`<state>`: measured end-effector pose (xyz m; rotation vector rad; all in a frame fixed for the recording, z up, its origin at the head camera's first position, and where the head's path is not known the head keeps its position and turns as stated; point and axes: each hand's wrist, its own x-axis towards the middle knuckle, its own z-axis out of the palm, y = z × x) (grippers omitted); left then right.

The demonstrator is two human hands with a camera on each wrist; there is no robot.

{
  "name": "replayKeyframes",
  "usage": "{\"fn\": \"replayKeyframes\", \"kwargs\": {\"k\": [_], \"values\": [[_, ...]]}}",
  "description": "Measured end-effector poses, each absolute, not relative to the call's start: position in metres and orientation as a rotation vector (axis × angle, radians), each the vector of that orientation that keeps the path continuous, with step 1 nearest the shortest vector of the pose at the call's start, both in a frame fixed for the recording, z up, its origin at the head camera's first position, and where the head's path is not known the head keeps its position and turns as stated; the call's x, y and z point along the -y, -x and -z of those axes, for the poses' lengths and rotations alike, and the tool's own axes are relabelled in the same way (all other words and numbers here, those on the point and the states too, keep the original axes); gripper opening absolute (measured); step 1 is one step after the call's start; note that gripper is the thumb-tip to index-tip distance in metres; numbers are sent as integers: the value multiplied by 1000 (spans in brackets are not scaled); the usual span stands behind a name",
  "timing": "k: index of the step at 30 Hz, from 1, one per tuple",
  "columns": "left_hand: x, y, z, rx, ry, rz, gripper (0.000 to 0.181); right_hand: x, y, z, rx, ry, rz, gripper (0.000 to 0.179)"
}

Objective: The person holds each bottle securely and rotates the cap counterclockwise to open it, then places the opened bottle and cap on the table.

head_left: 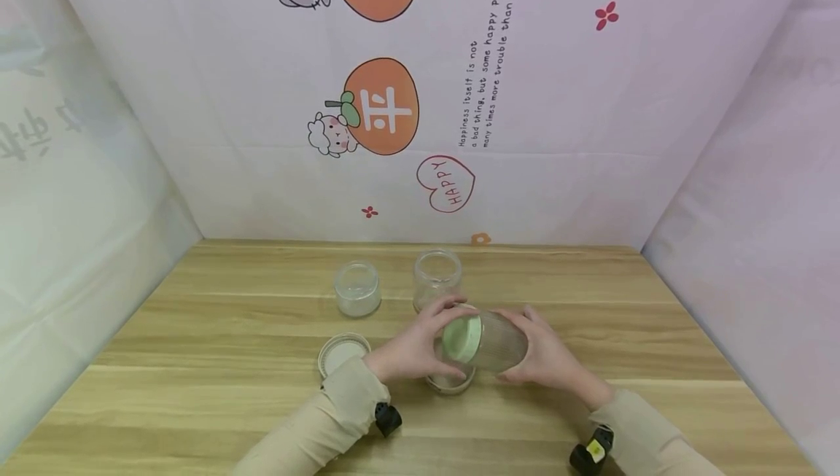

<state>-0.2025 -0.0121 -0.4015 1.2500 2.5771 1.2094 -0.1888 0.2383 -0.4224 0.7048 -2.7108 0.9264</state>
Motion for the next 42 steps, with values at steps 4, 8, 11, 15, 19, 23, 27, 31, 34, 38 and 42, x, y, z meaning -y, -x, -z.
{"fn": "replayKeyframes", "kwargs": {"k": [4,8,11,15,19,23,27,31,34,38,42], "values": [[12,204,402,-2600,-1301,-1155,82,-238,189,421,2729,-692,-942,93],[12,206,402,-2594,-1334,-1164,77,-237,188,419,2741,-681,-945,93],[12,206,402,-2592,-1335,-1171,75,-237,187,418,2741,-681,-942,93],[12,205,402,-2590,-1309,-1182,76,-237,186,418,2736,-679,-938,93],[11,204,401,-2536,-1257,-1253,78,-237,185,419,2720,-679,-935,93],[11,205,402,-2482,-1200,-1325,78,-237,186,421,2701,-689,-937,95],[10,205,402,-2479,-1155,-1349,77,-236,187,422,2696,-692,-943,95],[9,205,402,-2482,-1113,-1372,77,-236,186,421,2701,-680,-949,94],[8,205,402,-2489,-1084,-1386,76,-236,185,421,2712,-671,-954,94],[7,204,401,-2502,-1032,-1399,75,-236,185,421,2725,-662,-956,94],[6,204,400,-2518,-990,-1413,73,-237,187,422,2727,-663,-953,94]]}}
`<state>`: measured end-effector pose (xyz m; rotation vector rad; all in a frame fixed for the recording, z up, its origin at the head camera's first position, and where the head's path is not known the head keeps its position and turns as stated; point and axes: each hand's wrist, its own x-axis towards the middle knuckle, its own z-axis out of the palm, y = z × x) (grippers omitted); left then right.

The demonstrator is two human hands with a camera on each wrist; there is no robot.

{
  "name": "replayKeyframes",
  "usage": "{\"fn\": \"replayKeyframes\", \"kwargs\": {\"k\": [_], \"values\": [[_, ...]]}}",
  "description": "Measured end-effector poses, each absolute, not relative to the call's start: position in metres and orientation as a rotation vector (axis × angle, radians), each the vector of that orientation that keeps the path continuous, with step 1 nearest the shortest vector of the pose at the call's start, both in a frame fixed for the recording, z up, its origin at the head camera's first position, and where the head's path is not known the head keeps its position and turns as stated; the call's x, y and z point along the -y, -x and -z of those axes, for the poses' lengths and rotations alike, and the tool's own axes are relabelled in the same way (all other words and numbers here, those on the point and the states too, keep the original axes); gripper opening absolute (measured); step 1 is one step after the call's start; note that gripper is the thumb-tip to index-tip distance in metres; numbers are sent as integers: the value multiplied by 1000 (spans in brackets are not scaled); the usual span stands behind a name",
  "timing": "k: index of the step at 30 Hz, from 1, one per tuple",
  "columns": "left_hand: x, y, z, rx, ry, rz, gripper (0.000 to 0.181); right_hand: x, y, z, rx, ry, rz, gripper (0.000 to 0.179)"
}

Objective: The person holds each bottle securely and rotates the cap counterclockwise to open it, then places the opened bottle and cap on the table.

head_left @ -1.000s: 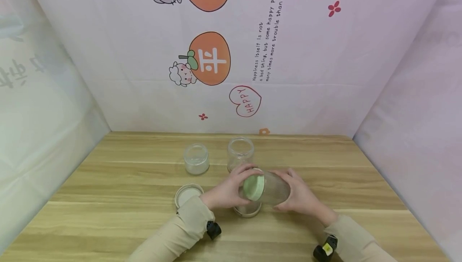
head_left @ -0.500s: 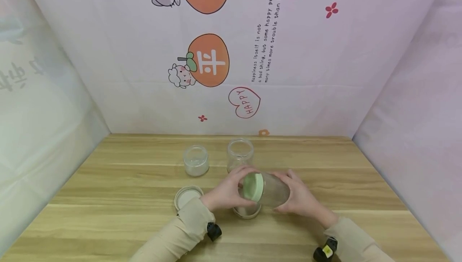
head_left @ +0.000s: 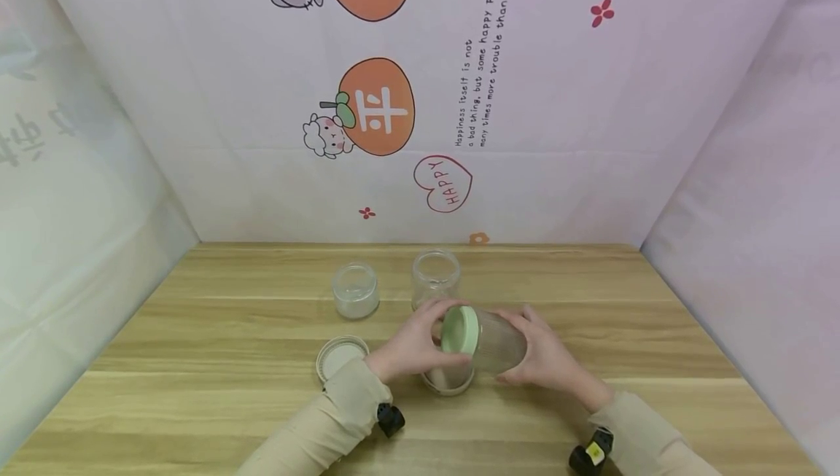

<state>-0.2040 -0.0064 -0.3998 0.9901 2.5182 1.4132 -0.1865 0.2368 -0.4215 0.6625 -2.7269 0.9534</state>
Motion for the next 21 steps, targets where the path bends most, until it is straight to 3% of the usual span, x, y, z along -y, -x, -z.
{"fn": "replayKeyframes", "kwargs": {"k": [13,21], "values": [[5,203,400,-2579,-831,-1339,72,-237,186,420,2739,-666,-959,93],[7,204,405,-2514,-846,-1361,90,-238,188,422,2722,-680,-938,94]]}}
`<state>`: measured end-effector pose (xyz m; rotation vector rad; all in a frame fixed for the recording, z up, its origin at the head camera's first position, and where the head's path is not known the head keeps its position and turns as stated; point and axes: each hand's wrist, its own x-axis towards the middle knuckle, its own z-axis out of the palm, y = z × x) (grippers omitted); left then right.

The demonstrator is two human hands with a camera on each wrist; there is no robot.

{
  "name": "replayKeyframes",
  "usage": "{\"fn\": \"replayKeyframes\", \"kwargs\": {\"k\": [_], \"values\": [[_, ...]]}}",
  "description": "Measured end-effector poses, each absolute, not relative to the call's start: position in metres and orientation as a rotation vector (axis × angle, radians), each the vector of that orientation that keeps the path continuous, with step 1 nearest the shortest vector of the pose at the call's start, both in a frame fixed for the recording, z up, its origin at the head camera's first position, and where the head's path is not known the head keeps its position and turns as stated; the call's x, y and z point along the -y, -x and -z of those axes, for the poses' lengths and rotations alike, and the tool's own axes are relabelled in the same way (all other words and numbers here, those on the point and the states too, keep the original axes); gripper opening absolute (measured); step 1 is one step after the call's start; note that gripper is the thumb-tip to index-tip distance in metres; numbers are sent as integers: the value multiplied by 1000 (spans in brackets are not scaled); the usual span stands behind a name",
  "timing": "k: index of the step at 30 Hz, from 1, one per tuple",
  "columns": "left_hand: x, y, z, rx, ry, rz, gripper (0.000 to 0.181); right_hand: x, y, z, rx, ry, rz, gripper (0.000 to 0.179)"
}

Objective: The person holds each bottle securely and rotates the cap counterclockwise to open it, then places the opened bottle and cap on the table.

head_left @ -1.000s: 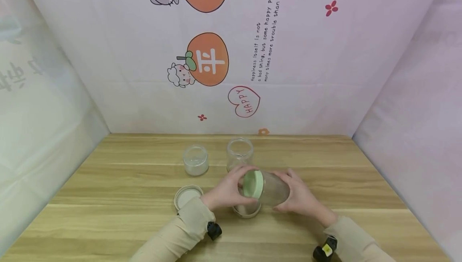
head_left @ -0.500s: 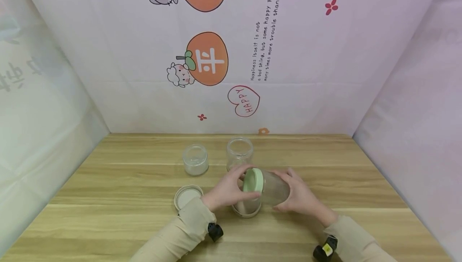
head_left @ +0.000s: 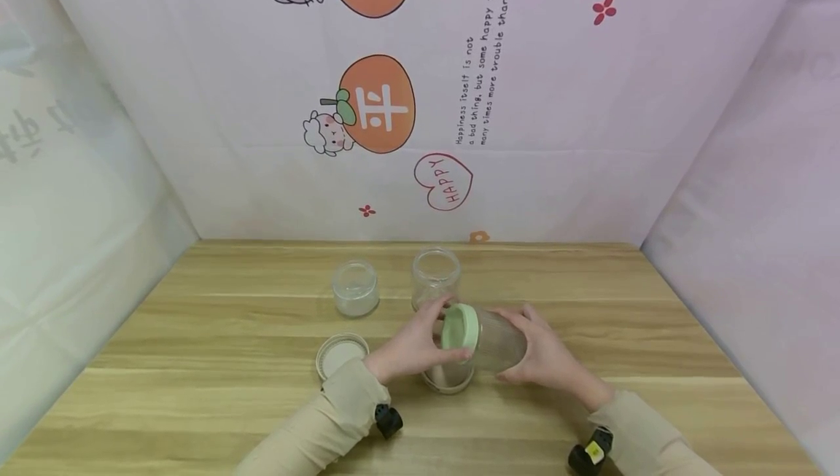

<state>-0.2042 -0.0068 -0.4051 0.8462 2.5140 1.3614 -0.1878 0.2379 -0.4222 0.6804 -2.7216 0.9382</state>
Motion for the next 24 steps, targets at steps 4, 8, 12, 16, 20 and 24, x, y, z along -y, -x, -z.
{"fn": "replayKeyframes", "kwargs": {"k": [4,8,12,16,20,24], "values": [[10,203,403,-2498,-954,-1386,97,-238,189,423,2712,-691,-938,94],[12,202,400,-2580,-1102,-1276,98,-238,189,422,2703,-706,-941,93],[12,201,400,-2617,-1200,-1150,99,-238,189,422,2707,-702,-938,93],[13,200,402,-2611,-1312,-1082,99,-237,189,422,2704,-696,-939,93],[13,200,404,-2605,-1401,-1054,93,-238,189,422,2705,-702,-951,93],[11,202,404,-2618,-1392,-1064,83,-238,189,422,2706,-711,-957,93]]}}
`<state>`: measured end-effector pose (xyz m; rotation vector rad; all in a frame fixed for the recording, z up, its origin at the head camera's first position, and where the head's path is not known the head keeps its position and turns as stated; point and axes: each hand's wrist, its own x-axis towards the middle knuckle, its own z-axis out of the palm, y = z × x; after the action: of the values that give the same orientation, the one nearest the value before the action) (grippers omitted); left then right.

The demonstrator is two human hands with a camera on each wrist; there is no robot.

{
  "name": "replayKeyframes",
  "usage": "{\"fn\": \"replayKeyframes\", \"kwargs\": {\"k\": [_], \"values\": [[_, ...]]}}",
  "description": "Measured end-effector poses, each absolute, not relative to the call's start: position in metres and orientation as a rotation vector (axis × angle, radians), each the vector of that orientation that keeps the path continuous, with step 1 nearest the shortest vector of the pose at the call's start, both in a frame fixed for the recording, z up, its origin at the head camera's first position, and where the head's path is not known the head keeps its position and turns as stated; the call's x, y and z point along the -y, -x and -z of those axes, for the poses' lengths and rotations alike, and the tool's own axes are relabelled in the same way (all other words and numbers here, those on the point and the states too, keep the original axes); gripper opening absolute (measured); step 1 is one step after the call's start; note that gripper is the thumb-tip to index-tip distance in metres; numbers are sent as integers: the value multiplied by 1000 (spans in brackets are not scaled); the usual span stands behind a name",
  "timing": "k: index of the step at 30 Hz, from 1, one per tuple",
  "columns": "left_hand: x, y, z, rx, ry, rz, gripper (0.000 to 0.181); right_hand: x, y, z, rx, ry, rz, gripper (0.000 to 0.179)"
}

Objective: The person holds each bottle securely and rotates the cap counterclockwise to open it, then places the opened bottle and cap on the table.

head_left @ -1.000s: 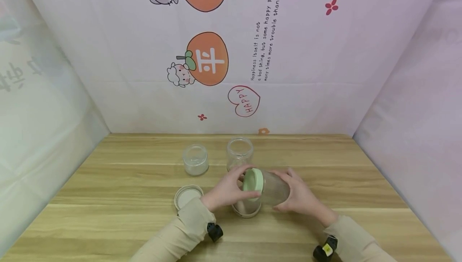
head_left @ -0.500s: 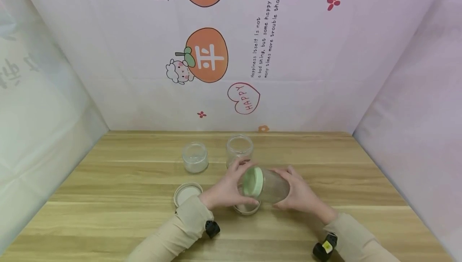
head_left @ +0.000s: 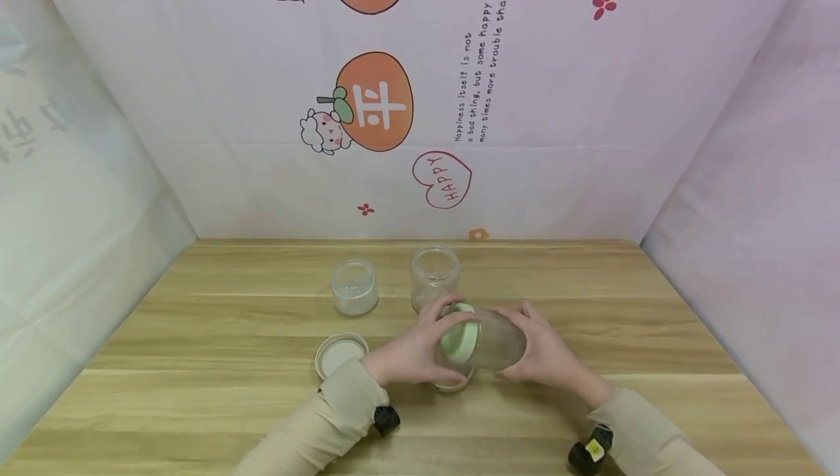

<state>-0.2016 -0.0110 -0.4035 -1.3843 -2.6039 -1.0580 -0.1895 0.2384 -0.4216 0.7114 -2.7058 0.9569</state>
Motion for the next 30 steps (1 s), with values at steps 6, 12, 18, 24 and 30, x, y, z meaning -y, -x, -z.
{"fn": "replayKeyframes", "kwargs": {"k": [6,12,18,24,30], "values": [[9,204,404,2592,1334,1052,74,-237,190,421,2691,-727,-944,92],[9,204,405,2596,1309,1050,74,-237,188,421,2697,-733,-945,91],[8,204,405,2608,1282,1067,75,-237,188,421,2711,-720,-964,92],[9,203,404,2623,1251,1122,74,-237,189,422,2704,-722,-956,93],[7,202,401,2683,1149,1228,74,-236,189,422,2688,-731,-944,92]]}}
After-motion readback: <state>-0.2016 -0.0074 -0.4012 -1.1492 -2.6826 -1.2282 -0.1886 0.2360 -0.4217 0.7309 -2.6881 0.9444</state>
